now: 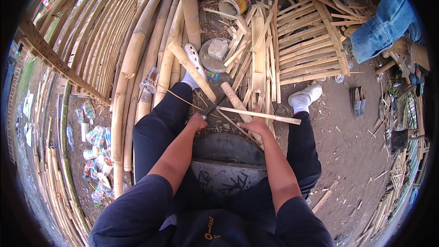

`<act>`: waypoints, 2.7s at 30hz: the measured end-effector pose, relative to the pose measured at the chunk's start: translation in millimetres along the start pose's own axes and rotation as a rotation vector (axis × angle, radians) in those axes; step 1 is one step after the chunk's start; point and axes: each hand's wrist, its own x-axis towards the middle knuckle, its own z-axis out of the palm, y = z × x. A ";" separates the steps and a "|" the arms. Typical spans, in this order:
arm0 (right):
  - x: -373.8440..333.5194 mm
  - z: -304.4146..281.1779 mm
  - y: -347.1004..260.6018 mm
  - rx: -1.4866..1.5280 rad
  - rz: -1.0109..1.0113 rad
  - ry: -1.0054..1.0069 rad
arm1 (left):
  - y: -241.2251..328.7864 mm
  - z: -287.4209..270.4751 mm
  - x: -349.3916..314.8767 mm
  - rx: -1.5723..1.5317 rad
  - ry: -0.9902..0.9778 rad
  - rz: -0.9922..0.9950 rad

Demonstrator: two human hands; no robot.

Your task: The person splits bamboo poles into thin strips using a machete while seated on a tire.

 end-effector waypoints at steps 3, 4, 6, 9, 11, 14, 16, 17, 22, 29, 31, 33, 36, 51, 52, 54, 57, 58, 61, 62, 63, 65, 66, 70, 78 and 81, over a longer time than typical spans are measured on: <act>10.6 3.0 -11.1 0.493 -0.112 0.206 | 0.2 2.7 -0.5 -0.014 0.014 -0.003; 18.3 2.4 -10.6 0.591 -0.143 0.210 | 0.5 3.8 -1.1 -0.024 0.016 0.002; 27.1 5.0 -4.4 0.714 -0.124 0.252 | 7.6 2.9 -4.4 -0.040 0.018 0.021; 29.2 5.9 -12.9 0.656 -0.023 0.365 | 4.9 2.6 -5.1 -0.051 0.008 0.018; 21.9 -12.1 -34.6 0.434 -0.015 0.468 | -6.7 3.4 -1.4 -0.097 0.014 -0.016; 19.8 -53.2 -35.2 0.275 -0.200 0.821 | 3.7 3.2 -4.3 -0.098 0.001 -0.034; -1.0 -97.7 -56.1 0.678 0.120 0.573 | 7.0 2.2 -9.0 -0.081 -0.006 -0.034; -9.8 -116.1 -61.6 0.770 0.063 0.612 | 11.0 2.0 -11.1 -0.066 -0.009 -0.016; -41.9 -184.4 -109.6 0.879 -0.380 0.883 | 3.4 0.6 -7.9 -0.002 -0.042 -0.040; 26.0 -199.6 -106.6 0.498 -0.470 0.792 | 10.5 8.7 -4.1 0.029 -0.062 -0.019; 66.1 -166.4 -52.9 0.365 -0.109 0.544 | 6.4 9.7 4.9 0.016 -0.093 -0.027; 63.9 -145.8 -21.1 0.330 0.051 0.230 | 4.4 13.7 9.4 -0.022 -0.128 -0.016; 34.1 -84.4 8.0 0.258 0.259 0.063 | -4.3 11.5 20.8 -0.017 -0.192 -0.028; -19.8 -34.3 6.2 0.589 0.391 -0.204 | 21.4 -59.3 -79.3 -1.455 -0.858 -0.219; -21.3 -29.1 -0.9 0.580 0.395 -0.225 | 19.9 -64.3 -90.5 -1.612 -0.875 -0.219; -22.9 -30.3 -9.6 0.551 0.401 -0.243 | 23.4 -67.4 -114.1 -1.685 -0.782 -0.074; -24.1 -19.9 -34.1 0.545 0.279 -0.260 | 29.9 -74.9 -162.2 -1.684 -0.585 0.093; -26.1 -16.4 -45.4 0.539 0.244 -0.295 | 29.3 -76.6 -172.3 -1.677 -0.546 0.099; -38.7 -7.8 -95.6 0.530 0.152 -0.397 | 16.9 -78.4 -185.0 -1.685 -0.424 0.134; -37.6 0.8 -101.2 0.523 0.152 -0.415 | 12.7 -78.2 -183.7 -1.699 -0.380 0.117; -36.1 9.5 -106.2 0.516 0.153 -0.434 | 8.7 -78.6 -181.9 -1.712 -0.336 0.100; -27.1 30.9 -104.7 0.504 0.171 -0.455 | 3.7 -79.5 -181.5 -1.696 -0.229 0.109; -21.7 42.8 -106.1 0.493 0.195 -0.437 | 0.9 -82.7 -183.7 -1.674 -0.189 0.133; 2.4 86.6 -108.6 0.447 0.210 -0.311 | -2.5 -92.6 -191.6 -1.597 -0.072 0.211; 56.4 199.0 -168.8 0.276 -0.323 -0.036 | -31.6 -115.0 -181.7 -1.505 0.031 0.253; 88.1 230.1 -157.6 0.443 -0.346 -0.146 | -30.6 -121.3 -180.0 -1.500 0.010 0.283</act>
